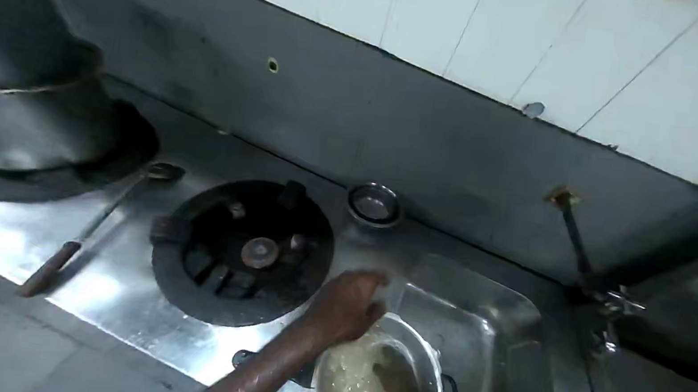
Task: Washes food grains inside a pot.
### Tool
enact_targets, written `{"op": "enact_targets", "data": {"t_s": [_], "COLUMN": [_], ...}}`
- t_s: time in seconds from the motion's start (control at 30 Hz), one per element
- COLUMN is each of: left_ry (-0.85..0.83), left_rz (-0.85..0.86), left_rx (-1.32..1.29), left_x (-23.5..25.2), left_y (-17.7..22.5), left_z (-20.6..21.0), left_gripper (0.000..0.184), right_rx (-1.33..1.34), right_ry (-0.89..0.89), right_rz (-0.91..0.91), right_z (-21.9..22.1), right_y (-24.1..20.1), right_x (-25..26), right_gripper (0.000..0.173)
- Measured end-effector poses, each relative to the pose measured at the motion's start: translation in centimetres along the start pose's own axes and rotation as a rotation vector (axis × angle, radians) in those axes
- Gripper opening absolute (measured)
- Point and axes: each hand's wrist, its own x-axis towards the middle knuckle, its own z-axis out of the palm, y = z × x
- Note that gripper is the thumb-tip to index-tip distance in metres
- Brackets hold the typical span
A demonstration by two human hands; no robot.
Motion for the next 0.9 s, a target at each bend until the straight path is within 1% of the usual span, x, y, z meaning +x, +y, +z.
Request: {"op": "enact_targets", "data": {"t_s": [0.03, 0.07, 0.1, 0.13, 0.2, 0.27, 0.37, 0.4, 0.47, 0.5, 0.6, 0.63, 0.73, 0.8, 0.83, 0.9], "left_ry": [-0.062, -0.101, -0.112, -0.103, -0.038, 0.022, 0.061, 0.076, 0.105, 0.124, 0.162, 0.164, 0.176, 0.173, 0.162, 0.151], "left_rz": [-0.179, -0.314, -0.407, -0.471, -0.543, -0.600, -0.623, -0.617, -0.602, -0.596, -0.588, -0.585, -0.579, -0.582, -0.587, -0.591], "left_rx": [0.013, 0.019, 0.022, 0.013, 0.016, 0.061, 0.098, 0.107, 0.115, 0.118, 0.116, 0.113, 0.104, 0.101, 0.093, 0.083], "left_x": [0.0, -0.2, -0.4, -0.5, -0.5, -0.4, -0.5, -0.4, -0.3, -0.3, -0.3, -0.4, -0.6, -0.7, -0.7, -0.8], "left_y": [-3.2, -5.4, -6.8, -7.7, -8.7, -8.9, -9.3, -9.4, -9.5, -9.6, -9.7, -9.8, -9.7, -9.6, -9.5, -9.4], "left_z": [3.4, 6.3, 8.7, 10.5, 13.0, 13.9, 14.6, 14.8, 15.0, 15.1, 15.5, 15.5, 15.6, 15.6, 15.5, 15.3], "left_gripper": [0.056, 0.064, 0.066, 0.064, 0.054, 0.047, 0.044, 0.044, 0.042, 0.041, 0.040, 0.040, 0.040, 0.040, 0.040, 0.040], "right_rx": [0.028, 0.044, 0.056, 0.064, 0.085, 0.159, 0.244, 0.200, -0.026, -0.075, 0.114, 0.125, 0.047, 0.035, 0.024, 0.026], "right_ry": [-0.002, -0.010, -0.018, -0.021, -0.029, -0.027, -0.046, -0.088, -0.243, -0.297, -0.350, -0.383, -0.443, -0.502, -0.536, -0.588], "right_rz": [0.044, 0.074, 0.095, 0.102, 0.093, 0.091, 0.111, 0.084, -0.031, -0.060, 0.018, 0.025, -0.057, -0.071, -0.046, 0.056], "right_z": [-0.4, -0.5, -0.3, 0.1, 0.7, 1.2, 2.4, 2.4, 2.1, 2.1, 2.9, 3.0, 4.2, 3.8, 3.5, 3.4], "right_y": [-0.1, 0.0, 0.0, 0.0, -0.4, -1.1, -1.9, -2.6, -4.0, -4.6, -5.9, -6.3, -6.5, -6.4, -6.1, -4.1], "right_x": [0.3, 0.6, 1.2, 1.8, 2.7, 3.2, 4.1, 4.0, 3.5, 3.2, 2.2, 1.5, 0.0, -1.8, -2.6, -3.3], "right_gripper": [0.064, 0.068, 0.068, 0.066, 0.061, 0.054, 0.046, 0.043, 0.040, 0.040, 0.042, 0.044, 0.042, 0.042, 0.042, 0.041]}}
